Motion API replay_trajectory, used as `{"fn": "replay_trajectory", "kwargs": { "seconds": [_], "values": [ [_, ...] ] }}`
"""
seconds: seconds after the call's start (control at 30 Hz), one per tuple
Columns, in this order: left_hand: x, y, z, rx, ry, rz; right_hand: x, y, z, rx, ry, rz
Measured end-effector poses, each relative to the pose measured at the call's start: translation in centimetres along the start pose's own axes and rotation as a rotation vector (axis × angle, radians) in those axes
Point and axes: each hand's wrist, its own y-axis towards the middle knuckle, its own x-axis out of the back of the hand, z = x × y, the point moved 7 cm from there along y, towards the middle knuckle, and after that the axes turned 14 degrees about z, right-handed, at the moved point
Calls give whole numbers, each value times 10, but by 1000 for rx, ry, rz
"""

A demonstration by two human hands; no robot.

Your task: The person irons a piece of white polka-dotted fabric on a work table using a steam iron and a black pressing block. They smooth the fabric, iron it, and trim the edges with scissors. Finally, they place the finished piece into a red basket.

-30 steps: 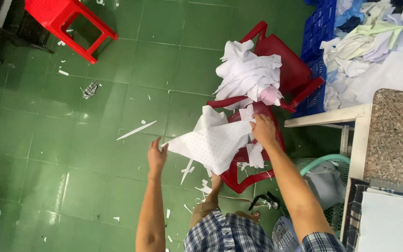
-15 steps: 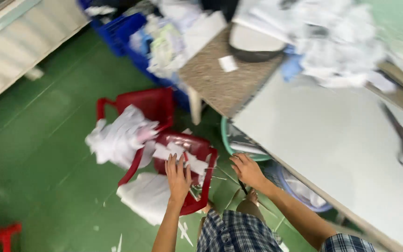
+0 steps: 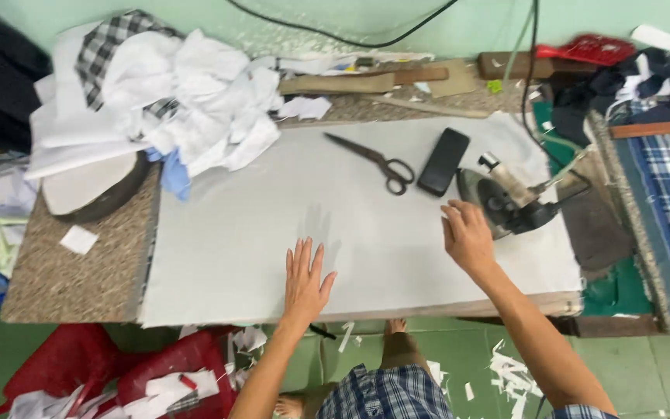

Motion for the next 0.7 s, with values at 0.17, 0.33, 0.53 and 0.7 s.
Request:
{"fn": "replay_trajectory", "kwargs": {
  "seconds": [0.17, 0.33, 0.53, 0.7],
  "values": [
    [-46, 81, -62, -68, 24, 169, -16, 16, -140, -169, -254, 154],
    [-94, 121, -83, -7, 3, 326, -47, 33, -172, -299, -229, 570],
    [-143, 165, -123, -9, -28, 489, -49, 60, -179, -376, -108, 634],
    [-170, 222, -155, -158, 56, 253, -36, 72, -175, -456, -127, 626]
  ]
}}
